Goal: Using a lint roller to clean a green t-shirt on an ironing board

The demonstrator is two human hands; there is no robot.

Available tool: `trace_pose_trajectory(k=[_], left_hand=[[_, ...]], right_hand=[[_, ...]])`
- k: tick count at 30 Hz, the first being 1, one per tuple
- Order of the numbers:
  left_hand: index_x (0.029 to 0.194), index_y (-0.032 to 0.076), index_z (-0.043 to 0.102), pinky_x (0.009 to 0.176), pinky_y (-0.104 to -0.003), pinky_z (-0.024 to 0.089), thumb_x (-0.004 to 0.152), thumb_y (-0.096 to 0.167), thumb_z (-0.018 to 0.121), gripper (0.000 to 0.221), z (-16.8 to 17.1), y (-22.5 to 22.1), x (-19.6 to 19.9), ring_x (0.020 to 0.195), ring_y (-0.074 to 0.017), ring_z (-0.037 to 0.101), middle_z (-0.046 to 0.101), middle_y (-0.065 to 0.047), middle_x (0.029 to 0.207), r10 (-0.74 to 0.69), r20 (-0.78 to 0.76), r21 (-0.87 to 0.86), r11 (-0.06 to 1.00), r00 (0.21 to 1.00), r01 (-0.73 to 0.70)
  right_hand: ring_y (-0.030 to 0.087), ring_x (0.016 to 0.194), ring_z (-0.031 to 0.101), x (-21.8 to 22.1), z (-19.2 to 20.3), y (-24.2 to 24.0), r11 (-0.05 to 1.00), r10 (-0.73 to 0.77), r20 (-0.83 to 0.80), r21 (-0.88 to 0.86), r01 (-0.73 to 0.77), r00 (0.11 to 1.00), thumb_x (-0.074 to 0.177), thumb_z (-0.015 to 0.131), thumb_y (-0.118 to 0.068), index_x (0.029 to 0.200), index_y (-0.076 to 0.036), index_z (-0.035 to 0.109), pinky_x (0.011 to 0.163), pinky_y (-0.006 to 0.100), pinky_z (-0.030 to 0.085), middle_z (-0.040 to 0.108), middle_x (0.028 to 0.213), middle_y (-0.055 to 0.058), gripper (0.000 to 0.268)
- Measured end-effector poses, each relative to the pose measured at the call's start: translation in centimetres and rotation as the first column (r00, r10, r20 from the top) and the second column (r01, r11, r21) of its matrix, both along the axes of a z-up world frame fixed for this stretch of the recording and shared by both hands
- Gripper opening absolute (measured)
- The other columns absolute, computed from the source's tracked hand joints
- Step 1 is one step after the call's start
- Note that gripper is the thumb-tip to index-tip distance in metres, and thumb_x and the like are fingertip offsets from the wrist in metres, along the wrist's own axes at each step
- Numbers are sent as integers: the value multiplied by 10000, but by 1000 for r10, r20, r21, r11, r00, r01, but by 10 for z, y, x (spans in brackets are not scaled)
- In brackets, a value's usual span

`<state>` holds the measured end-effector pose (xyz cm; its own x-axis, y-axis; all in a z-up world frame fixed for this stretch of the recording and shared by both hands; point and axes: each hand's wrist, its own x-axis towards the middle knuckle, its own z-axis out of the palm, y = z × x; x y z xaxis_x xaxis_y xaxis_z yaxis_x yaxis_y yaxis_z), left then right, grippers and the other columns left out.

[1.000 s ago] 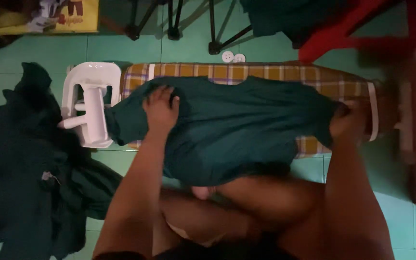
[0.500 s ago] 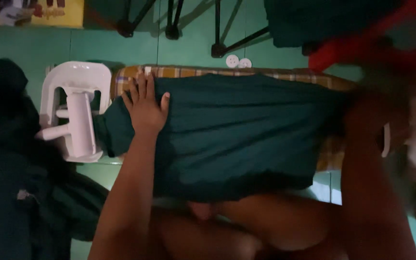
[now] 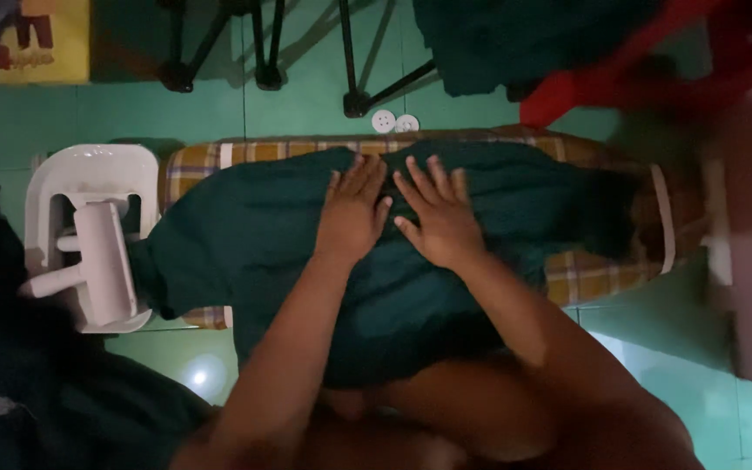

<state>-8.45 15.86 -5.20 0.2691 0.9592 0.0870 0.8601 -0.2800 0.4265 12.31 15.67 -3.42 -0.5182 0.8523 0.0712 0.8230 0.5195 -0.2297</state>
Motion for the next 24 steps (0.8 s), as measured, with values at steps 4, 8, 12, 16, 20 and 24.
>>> trace_pose_trajectory(k=[4,8,12,16,20,24], left_hand=[[1674,157,267,1258,-637,126,1090,544,459,726,27,-4,-7,1609,-290,178,174,-75,1748,140,-64,48,989,988,-137],[1688,163,210,1276,-617,106,1061,630,435,813,30,-7,-8,1617,-304,115,107,-75,1756,157,-122,8,987,980,-158],[1699,136,136,1291,-613,48,1034,683,464,922,39,-14,-24,1624,-339,56,24,-111,1760,207,-143,-53,975,968,-216],[1686,130,213,1273,-618,105,1036,688,466,893,28,-27,-56,1614,-347,108,99,-120,1753,244,-165,88,969,956,-233],[1676,134,256,1264,-597,137,1051,686,397,845,29,-44,-91,1599,-351,153,148,-116,1744,312,-201,137,948,928,-289],[1642,113,336,1256,-607,187,1024,675,428,841,31,-59,-107,1580,-379,214,248,-149,1713,360,-206,138,931,910,-337]], right_hand=[[454,1571,129,21,60,2,938,-230,81,-246,243,970,1005,514,-573,1666,-213,265,1193,734,99,170,1730,153,792],[483,1567,92,56,54,-3,909,-343,144,-198,367,928,1001,503,-590,1676,-179,234,1180,764,92,147,1735,161,835],[481,1569,67,75,48,-5,886,-409,136,-179,428,902,988,466,-658,1680,-166,200,1168,788,54,153,1734,160,890],[497,1561,104,85,56,-16,838,-516,134,-124,531,846,1006,465,-661,1679,-156,262,1158,795,132,162,1731,190,866],[516,1554,99,113,61,-35,817,-557,142,-87,570,819,1019,430,-645,1686,-124,189,1162,796,188,121,1729,212,880],[481,1574,93,136,52,-50,762,-574,317,-133,634,755,985,260,-773,1698,-200,109,1203,738,188,59,1751,151,927]])
